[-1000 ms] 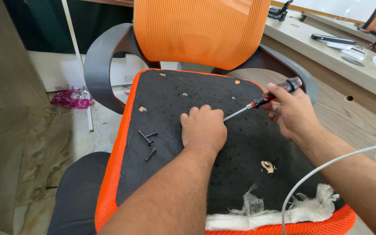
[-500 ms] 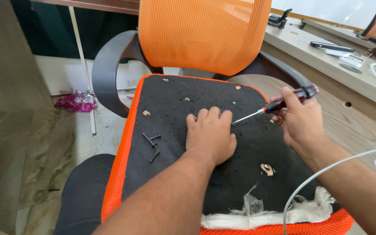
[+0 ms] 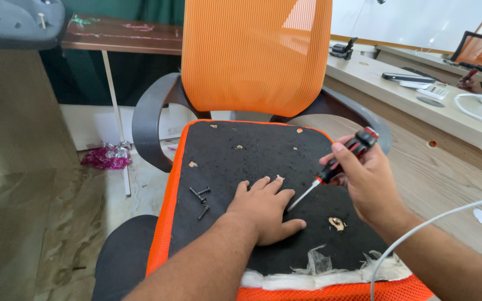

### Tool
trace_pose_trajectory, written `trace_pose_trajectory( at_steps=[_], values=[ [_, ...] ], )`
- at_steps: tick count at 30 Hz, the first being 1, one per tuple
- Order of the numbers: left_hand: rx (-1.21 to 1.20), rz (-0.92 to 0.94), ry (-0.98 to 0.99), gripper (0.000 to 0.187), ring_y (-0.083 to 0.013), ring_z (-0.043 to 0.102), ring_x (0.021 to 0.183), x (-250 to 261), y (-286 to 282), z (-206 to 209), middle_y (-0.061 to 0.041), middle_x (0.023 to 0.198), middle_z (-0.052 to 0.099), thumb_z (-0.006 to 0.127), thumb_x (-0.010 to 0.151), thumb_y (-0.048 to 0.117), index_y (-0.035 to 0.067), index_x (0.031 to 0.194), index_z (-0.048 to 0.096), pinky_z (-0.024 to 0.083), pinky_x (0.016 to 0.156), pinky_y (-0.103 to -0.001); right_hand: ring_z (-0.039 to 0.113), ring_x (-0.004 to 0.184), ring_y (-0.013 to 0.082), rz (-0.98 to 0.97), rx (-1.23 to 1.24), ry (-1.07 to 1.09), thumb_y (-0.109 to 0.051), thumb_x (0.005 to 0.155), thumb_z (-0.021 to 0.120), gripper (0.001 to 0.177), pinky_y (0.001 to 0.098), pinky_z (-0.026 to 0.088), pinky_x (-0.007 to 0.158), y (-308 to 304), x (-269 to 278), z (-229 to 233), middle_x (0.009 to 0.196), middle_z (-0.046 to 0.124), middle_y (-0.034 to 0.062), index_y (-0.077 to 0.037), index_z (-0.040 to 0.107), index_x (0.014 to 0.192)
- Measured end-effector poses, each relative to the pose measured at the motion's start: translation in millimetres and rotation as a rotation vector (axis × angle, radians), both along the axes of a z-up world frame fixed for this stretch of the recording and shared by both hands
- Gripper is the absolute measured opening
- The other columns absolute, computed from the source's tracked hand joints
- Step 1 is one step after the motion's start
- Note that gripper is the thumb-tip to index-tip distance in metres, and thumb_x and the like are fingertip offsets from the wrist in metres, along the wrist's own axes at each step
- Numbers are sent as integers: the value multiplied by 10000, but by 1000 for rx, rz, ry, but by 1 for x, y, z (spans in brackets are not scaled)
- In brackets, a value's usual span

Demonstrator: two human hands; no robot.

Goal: The person uses a screwdriver to remove screws from the underside of an orange office chair seat. The person holds the seat with one hand and turns the screwdriver with the other, removing screws one at a time and placing them on the seat surface.

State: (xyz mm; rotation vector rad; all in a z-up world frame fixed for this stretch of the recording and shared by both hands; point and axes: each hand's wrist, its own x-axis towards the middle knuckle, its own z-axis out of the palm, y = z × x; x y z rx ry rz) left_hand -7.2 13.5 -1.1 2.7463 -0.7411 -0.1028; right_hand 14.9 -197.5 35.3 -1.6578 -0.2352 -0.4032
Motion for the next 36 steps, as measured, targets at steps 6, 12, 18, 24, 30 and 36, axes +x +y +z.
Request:
trace_pose_trajectory(
  at_steps=[6, 12, 18, 24, 30, 36],
  values=[
    [-71, 58, -38, 604, -286, 252, 1544, -12, 10, -1, -67, 1625, 372, 585, 912, 547, 231, 1425, 547, 224, 1214, -560, 730, 806, 171, 34, -135, 158, -247, 946, 640, 252, 309, 543, 622, 13, -10, 11, 956, 749, 107, -105, 574, 1143],
    [-63, 75, 4, 649, -276, 228, 1535, -24, 31, 2, -58, 1625, 338, 593, 904, 542, 235, 1465, 479, 200, 1211, -550, 730, 811, 187, 93, -115, 224, -262, 942, 653, 249, 338, 565, 631, 27, -15, 21, 952, 761, 108, -103, 583, 1122],
    [0, 53, 25, 673, -302, 197, 1533, -34, 48, 8, -86, 1642, 283, 593, 924, 553, 223, 1490, 439, 167, 1198, -573, 734, 814, 179, 204, -119, 207, -246, 926, 658, 255, 326, 553, 625, 45, -14, 17, 958, 751, 93, -121, 572, 1132],
    [20, 82, -85, 559, -230, 423, 1472, -44, 58, 22, -15, 1475, 567, 585, 905, 504, 213, 1381, 585, 268, 1234, -505, 718, 806, 182, 273, -93, 161, -244, 930, 669, 274, 325, 550, 622, 56, -9, 20, 948, 738, 97, -115, 562, 1147],
    [45, 252, 38, 783, -320, 112, 1530, -53, 81, 19, -110, 1667, 230, 593, 892, 631, 254, 1552, 405, 132, 1190, -590, 717, 797, 174, 297, -103, 183, -252, 929, 665, 287, 315, 543, 626, 67, -12, 16, 947, 744, 92, -126, 555, 1162],
    [12, 200, 26, 740, -337, 119, 1558, -45, 85, 7, -144, 1659, 223, 556, 923, 608, 217, 1531, 396, 143, 1235, -515, 718, 802, 168, 284, -132, 197, -256, 927, 671, 294, 315, 539, 633, 75, -16, 18, 948, 748, 91, -126, 560, 1167]
  ],
)
